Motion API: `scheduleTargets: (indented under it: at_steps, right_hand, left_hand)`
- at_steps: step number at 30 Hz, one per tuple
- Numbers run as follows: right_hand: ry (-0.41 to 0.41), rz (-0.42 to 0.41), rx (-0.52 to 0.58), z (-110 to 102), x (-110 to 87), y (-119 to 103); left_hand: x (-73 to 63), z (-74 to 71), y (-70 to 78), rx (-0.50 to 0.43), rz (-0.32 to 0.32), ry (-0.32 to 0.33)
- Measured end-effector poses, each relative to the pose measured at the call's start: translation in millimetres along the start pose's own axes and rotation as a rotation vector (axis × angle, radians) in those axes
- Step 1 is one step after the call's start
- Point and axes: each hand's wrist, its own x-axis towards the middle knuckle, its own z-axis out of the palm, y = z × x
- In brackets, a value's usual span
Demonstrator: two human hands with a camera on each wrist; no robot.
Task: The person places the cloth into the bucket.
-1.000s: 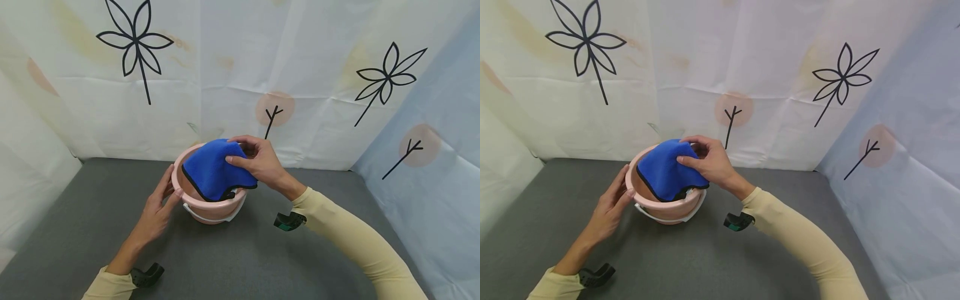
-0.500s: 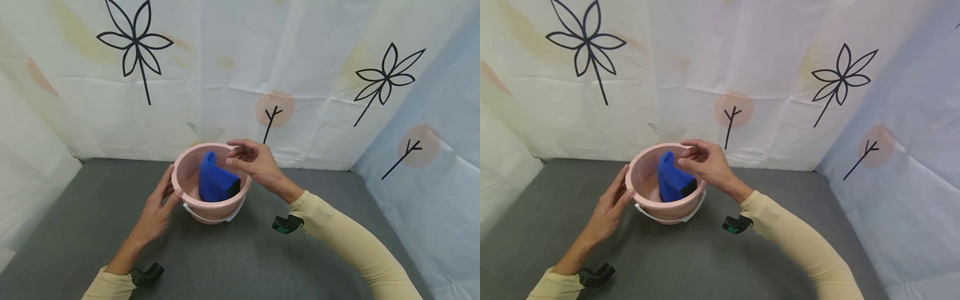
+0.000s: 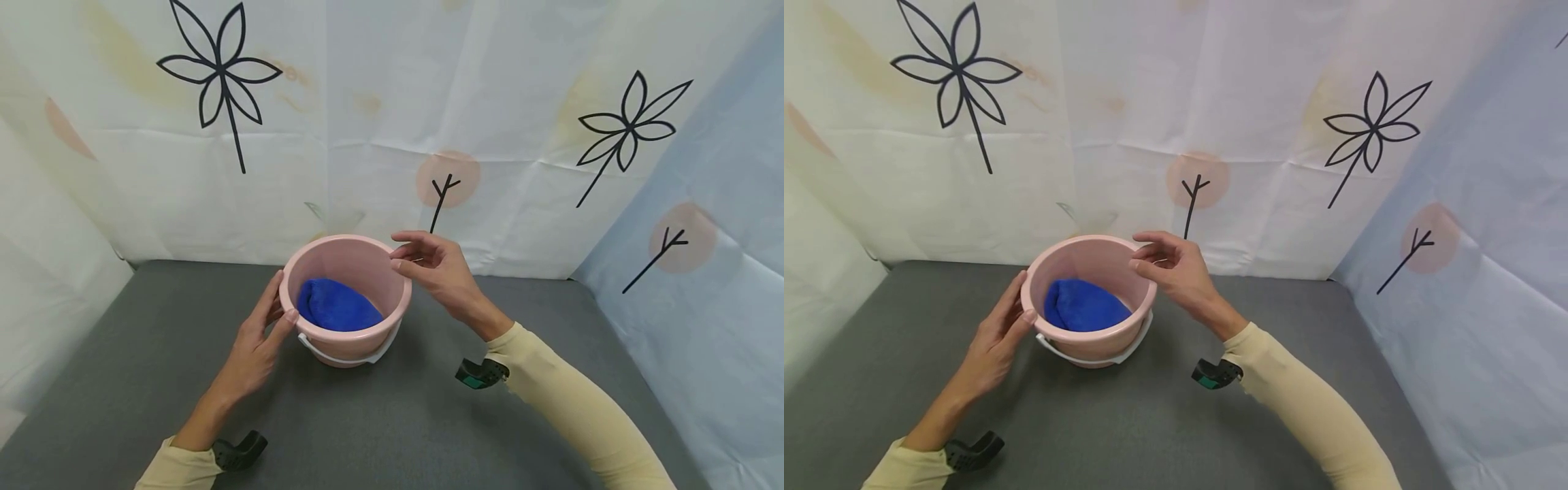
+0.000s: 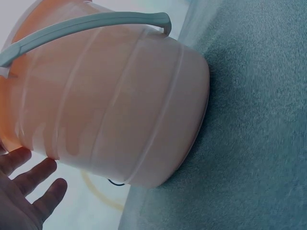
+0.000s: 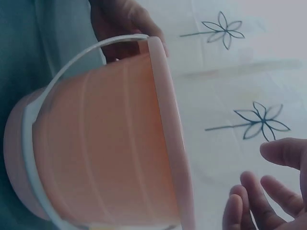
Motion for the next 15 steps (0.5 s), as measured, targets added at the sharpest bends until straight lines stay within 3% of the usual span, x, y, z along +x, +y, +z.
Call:
scheduleTargets:
  at_steps: [8, 15]
  right_hand:
    - [0.006, -0.04, -0.129, -20.1, -22.3, 10.5]
    - [0.103, -0.091, -0.241, -44.9, -50.6, 33.7]
  left_hand:
    - [1.8, -2.2, -0.2, 0.038, 0.037, -0.001]
    - [2.7, -12.0, -1.7, 0.18, 0.07, 0.034]
